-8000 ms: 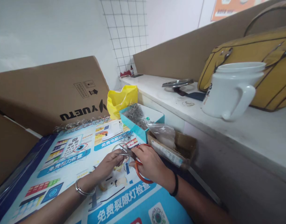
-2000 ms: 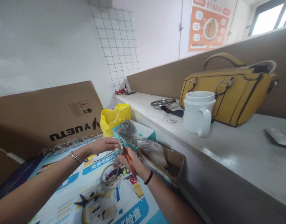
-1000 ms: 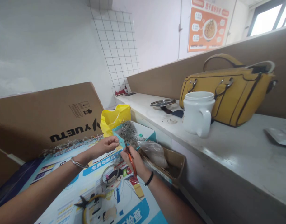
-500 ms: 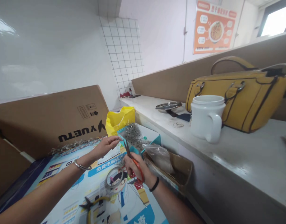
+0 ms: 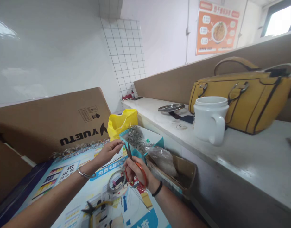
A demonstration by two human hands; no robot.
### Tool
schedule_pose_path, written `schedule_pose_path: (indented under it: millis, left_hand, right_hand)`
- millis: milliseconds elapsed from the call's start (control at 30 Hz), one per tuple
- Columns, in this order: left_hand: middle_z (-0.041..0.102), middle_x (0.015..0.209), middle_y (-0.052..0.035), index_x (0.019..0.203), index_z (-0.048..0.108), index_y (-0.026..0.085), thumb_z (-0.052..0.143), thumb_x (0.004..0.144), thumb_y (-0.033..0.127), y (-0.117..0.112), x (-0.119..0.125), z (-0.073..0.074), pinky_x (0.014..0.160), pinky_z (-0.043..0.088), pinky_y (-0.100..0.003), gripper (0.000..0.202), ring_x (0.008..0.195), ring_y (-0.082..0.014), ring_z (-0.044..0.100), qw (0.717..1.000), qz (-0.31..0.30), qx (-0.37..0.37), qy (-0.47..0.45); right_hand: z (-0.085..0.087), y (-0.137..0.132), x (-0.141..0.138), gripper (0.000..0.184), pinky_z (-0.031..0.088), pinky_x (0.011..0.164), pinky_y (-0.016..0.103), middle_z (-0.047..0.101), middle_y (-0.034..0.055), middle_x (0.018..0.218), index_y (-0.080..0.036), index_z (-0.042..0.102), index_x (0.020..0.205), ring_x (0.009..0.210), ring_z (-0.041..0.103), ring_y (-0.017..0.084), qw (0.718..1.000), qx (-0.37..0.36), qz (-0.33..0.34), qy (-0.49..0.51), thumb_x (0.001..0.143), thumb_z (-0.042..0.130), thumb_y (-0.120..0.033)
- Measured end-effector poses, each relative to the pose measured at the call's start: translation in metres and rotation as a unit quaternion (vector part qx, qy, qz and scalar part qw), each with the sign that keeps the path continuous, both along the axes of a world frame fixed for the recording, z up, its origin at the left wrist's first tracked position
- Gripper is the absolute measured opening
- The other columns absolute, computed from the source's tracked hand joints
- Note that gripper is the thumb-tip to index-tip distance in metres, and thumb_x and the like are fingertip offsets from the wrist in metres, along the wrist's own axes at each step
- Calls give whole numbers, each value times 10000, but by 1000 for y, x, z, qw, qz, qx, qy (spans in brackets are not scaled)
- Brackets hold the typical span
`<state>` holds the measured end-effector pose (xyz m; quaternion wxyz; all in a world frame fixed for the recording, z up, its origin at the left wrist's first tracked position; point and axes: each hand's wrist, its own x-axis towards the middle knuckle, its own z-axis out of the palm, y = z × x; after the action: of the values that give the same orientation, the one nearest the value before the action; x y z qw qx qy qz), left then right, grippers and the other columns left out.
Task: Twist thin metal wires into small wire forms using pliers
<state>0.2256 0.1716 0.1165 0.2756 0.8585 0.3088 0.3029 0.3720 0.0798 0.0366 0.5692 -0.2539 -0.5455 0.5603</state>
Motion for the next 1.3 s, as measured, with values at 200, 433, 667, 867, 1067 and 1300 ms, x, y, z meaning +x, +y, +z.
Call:
schedule_pose_path:
  millis: [200,433,667,867,1067,1300]
  left_hand:
    - [447,606,43,764,542,175,421,879,366,-4,2,-5,574,373,-218,254,582,-104,430,999,-1,9,-32]
    - [474,660,33,882,548,178,428,875,329,-9,4,-12,620,402,-231,194,625,-114,466,996,37,21,-81]
    - [474,658,38,874,559,180,449,872,311,-12,7,-19,615,398,-220,172,622,-108,465,993,45,25,-107]
    - [484,666,31,843,551,179,453,872,297,-15,8,-17,608,399,-215,156,623,-108,468,992,50,28,-111]
    - [499,681,25,881,562,181,453,871,291,-14,7,-19,621,408,-219,155,634,-110,479,992,57,38,-111]
    - [496,683,24,901,556,181,447,875,295,-14,6,-21,625,414,-224,160,636,-112,479,992,56,42,-106]
  right_hand:
    - [-2,0,-3,335,391,393,193,492,-52,523,-157,508,857,371,447,69,999,-9,9,31,899,402,-472]
    - [-6,-1,-12,336,421,400,206,481,-58,514,-163,505,871,358,439,72,997,-16,25,76,900,392,-478]
    - [-2,-3,-14,348,407,383,187,484,-60,478,-151,497,865,347,447,72,997,-6,24,79,900,393,-481]
    - [0,-5,-15,333,413,384,196,489,-53,493,-152,501,857,347,439,72,996,-7,15,87,905,398,-465]
    - [0,-5,-17,342,396,370,205,484,-44,498,-143,514,858,344,444,83,994,-8,28,108,910,387,-457]
    - [1,-6,-16,343,387,369,201,484,-43,519,-147,516,853,351,440,79,994,-10,29,109,907,386,-460]
